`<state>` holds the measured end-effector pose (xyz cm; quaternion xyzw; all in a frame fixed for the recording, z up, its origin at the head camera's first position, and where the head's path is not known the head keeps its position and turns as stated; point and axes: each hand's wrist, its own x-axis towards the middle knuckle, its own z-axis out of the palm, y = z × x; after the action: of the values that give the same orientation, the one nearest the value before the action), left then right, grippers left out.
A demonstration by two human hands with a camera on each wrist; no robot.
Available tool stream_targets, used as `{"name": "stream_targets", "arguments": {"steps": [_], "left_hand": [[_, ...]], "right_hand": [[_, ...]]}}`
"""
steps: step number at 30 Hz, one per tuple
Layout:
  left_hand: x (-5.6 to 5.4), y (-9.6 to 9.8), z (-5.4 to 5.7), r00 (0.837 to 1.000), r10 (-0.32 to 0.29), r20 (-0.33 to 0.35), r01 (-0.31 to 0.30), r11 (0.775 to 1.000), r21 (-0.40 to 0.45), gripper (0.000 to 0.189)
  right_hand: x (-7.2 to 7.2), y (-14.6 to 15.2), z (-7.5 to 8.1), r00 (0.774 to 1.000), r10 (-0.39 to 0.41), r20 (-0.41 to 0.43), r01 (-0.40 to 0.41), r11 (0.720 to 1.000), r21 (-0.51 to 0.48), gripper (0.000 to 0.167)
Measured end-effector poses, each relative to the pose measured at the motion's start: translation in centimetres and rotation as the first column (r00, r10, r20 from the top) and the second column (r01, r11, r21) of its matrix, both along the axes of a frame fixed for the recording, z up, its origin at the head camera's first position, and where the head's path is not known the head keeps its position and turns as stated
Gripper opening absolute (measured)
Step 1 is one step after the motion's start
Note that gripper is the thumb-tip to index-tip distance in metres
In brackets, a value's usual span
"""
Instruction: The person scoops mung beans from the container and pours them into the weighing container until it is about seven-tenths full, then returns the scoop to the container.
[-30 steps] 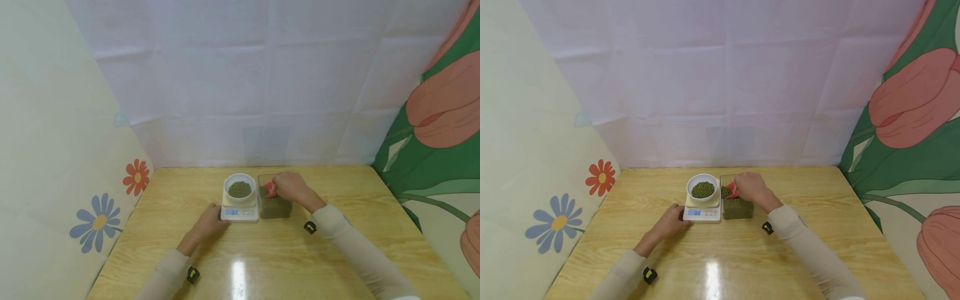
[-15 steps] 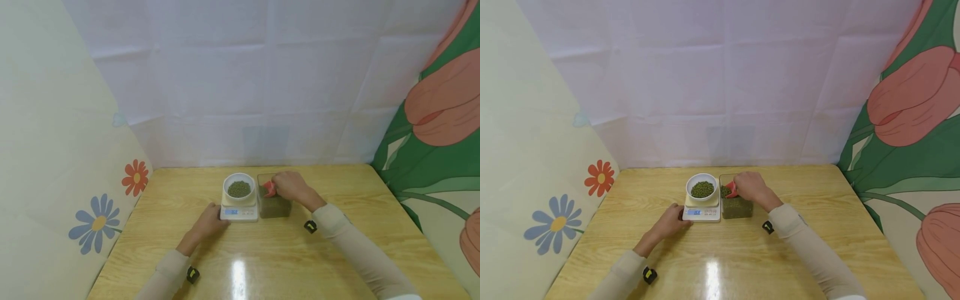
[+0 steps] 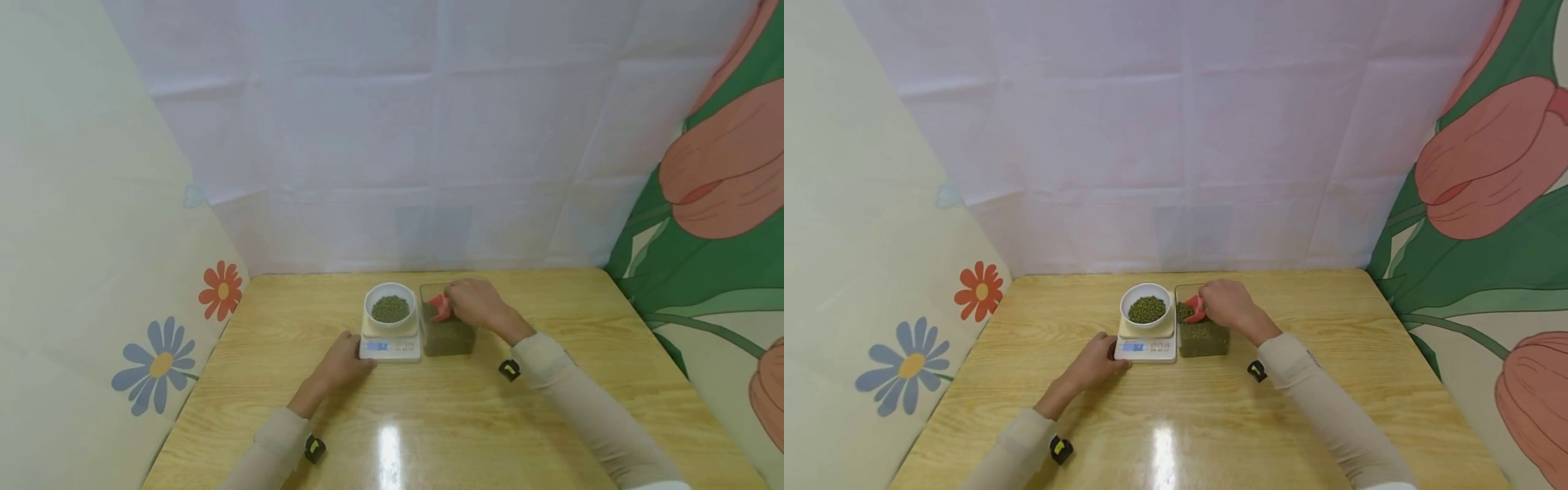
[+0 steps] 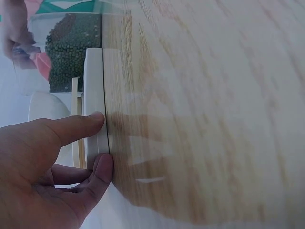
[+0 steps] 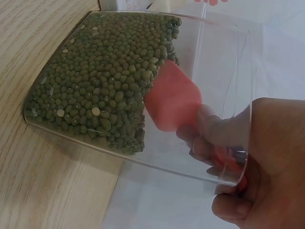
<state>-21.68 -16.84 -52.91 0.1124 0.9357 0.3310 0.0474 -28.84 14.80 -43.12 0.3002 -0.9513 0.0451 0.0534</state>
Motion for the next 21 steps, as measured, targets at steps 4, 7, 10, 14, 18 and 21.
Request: {"name": "stream_targets", "arguments": {"steps": [4,7,10,14,18,21], "left_hand": [[0.07,0.02,0.10,1.000,0.002,0.007,-0.002,1.000,-0.004,0.041],[0.13,0.02,0.17,1.000,0.002,0.011,-0.002,1.000,-0.001,0.041],[0.15,0.03,0.21,1.000,0.004,0.017,-0.004,1.000,0.005,0.039],[0.07,0.03,0.08,1.000,0.004,0.009,-0.004,1.000,0.005,0.038],[0.03,-0.01,-0.10,1.000,0.004,-0.003,-0.004,1.000,0.003,0.039],[0.05,-0.04,-0.14,1.000,0.006,-0.001,-0.006,1.000,0.005,0.039]], "right_hand": [[-0.08,0.24,0.06,1.000,0.002,0.003,-0.002,1.000,-0.006,0.009],[-0.01,0.34,0.27,1.000,0.002,0.010,-0.002,1.000,-0.011,0.011],[0.10,0.48,0.42,1.000,-0.003,0.019,0.003,1.000,-0.014,0.014],[0.18,0.71,0.44,1.000,-0.003,0.022,0.004,1.000,-0.017,0.014],[0.18,0.87,0.40,1.000,0.003,0.019,-0.002,1.000,-0.030,0.013],[0.23,0.94,0.48,1.000,0.001,0.020,0.000,0.999,-0.040,0.014]]}}
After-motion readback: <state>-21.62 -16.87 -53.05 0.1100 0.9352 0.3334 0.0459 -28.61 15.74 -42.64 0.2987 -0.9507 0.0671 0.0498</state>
